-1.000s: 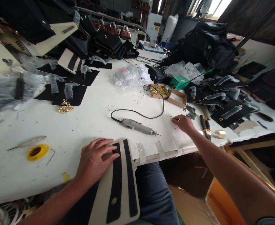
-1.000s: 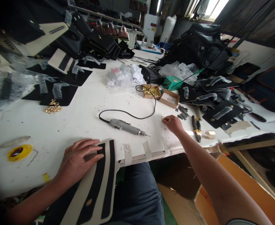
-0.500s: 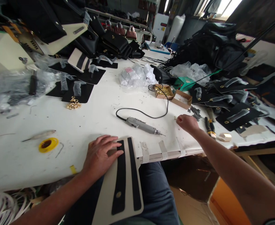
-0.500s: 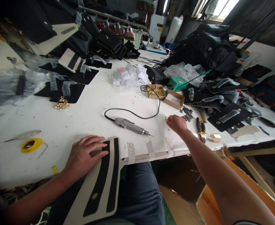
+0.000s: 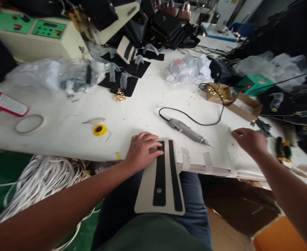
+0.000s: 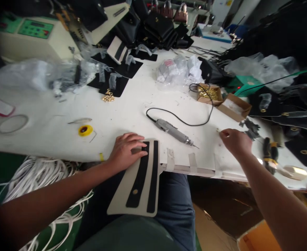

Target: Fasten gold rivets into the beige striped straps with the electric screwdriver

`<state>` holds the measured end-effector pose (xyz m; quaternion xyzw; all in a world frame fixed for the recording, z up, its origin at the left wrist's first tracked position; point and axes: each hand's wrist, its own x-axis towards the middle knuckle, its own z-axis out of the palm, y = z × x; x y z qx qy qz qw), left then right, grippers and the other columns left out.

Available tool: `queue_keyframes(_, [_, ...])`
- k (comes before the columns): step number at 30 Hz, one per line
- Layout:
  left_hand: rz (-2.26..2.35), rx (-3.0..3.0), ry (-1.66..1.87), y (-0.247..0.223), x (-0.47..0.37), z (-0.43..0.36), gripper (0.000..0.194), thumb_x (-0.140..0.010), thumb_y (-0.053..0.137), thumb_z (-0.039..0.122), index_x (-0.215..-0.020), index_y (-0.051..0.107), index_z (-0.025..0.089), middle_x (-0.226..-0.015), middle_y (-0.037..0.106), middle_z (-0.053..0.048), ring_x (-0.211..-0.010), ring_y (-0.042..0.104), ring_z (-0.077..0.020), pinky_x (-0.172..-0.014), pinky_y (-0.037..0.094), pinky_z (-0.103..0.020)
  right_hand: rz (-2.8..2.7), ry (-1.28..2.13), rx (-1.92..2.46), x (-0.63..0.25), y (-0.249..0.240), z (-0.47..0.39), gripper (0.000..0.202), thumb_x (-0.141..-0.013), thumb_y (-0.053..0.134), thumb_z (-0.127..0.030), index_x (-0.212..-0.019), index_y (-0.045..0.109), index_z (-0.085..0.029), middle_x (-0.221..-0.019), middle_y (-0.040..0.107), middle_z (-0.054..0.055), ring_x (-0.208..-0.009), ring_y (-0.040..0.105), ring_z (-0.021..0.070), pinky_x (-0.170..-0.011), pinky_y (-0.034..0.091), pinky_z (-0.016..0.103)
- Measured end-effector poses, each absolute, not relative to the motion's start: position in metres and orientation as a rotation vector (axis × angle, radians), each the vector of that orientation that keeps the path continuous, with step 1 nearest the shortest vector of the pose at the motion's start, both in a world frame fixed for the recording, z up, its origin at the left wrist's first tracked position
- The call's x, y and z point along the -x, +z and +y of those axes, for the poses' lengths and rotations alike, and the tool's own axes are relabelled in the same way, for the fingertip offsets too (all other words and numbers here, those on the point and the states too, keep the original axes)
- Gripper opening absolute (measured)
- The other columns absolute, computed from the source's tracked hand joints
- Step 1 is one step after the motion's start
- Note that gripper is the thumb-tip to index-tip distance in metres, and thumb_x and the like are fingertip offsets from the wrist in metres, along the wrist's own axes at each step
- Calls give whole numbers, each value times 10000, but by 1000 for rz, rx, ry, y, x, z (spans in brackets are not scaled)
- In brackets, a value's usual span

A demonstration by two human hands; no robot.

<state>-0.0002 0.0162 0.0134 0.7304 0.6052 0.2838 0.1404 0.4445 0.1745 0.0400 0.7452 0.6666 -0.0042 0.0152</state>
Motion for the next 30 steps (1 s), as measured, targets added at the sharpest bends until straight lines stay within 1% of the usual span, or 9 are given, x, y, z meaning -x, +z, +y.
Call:
queue_keyframes(3, [1743,-2087,820,11,0,15,211,-813,856,423,-996,797,338,-1275,754,38,-1291,566,-276,-1076,394,-488,2064,-47,-2387,-452,37,176,324,-911,571,-499,-986,783,-266,-1017,761,192,-828,651,366,-690,403,461])
queue_keyframes(6, [1735,-2086,817,9,1,14,229,-816,850,452,-1006,792,338,-1287,748,38,-1293,556,-276,-1070,382,-493,2046,-115,-2515,-447,42,173,174,-850,654,-444,-878,742,-296,-873,751,165,-778,648,357,-703,411,487])
queue_keyframes(8, [1725,-2088,815,8,1,14,234,-819,848,451,-1013,788,335,-1291,745,36,-1294,552,-276,-1065,380,-493,2062,-270,-2628,-428,53,161,110,-834,677,-405,-858,710,-302,-820,752,142,-779,667,330,-722,430,478])
queue_keyframes(10, [1716,-2094,818,8,1,14,235,-822,845,452,-1014,783,331,-1293,743,33,-1293,551,-277,-1059,379,-494,2114,-549,-2692,-392,66,140,150,-851,672,-447,-888,703,-305,-817,756,125,-764,678,298,-719,451,452])
queue_keyframes(11, [1713,-2097,820,8,0,14,235,-824,843,453,-1014,781,328,-1294,742,29,-1291,551,-278,-1055,379,-493,2192,-744,-2619,-370,72,127,203,-860,675,-492,-939,719,-310,-850,758,120,-771,669,285,-709,451,436])
queue_keyframes(14, [1711,-2102,817,9,0,13,235,-829,838,453,-1009,775,316,-1290,742,17,-1279,554,-277,-1038,383,-488,2373,-1400,-2160,-296,78,91,326,-801,742,-558,-869,733,-239,-753,690,62,-715,623,236,-689,462,375])
queue_keyframes(16, [1708,-2106,799,11,0,13,245,-833,834,453,-1020,770,308,-1295,740,7,-1276,552,-278,-1028,387,-486,2468,-1547,-1832,-254,74,75,329,-862,703,-554,-868,726,-226,-763,670,31,-702,588,199,-671,445,336])
queue_keyframes(21, [1694,-2120,778,12,1,12,278,-844,819,470,-1054,759,298,-1315,729,-9,-1298,529,-294,-1019,385,-495,2738,-1432,-1491,-205,50,68,221,-974,615,-419,-904,718,-237,-869,675,8,-815,606,188,-771,448,319])
queue_keyframes(30, [1681,-2134,805,8,3,11,278,-869,786,475,-1073,739,292,-1314,725,-10,-1297,529,-300,-1018,378,-517,2830,-1236,-1481,-196,43,65,111,-952,643,-312,-907,719,-246,-899,678,6,-865,638,195,-798,453,321])
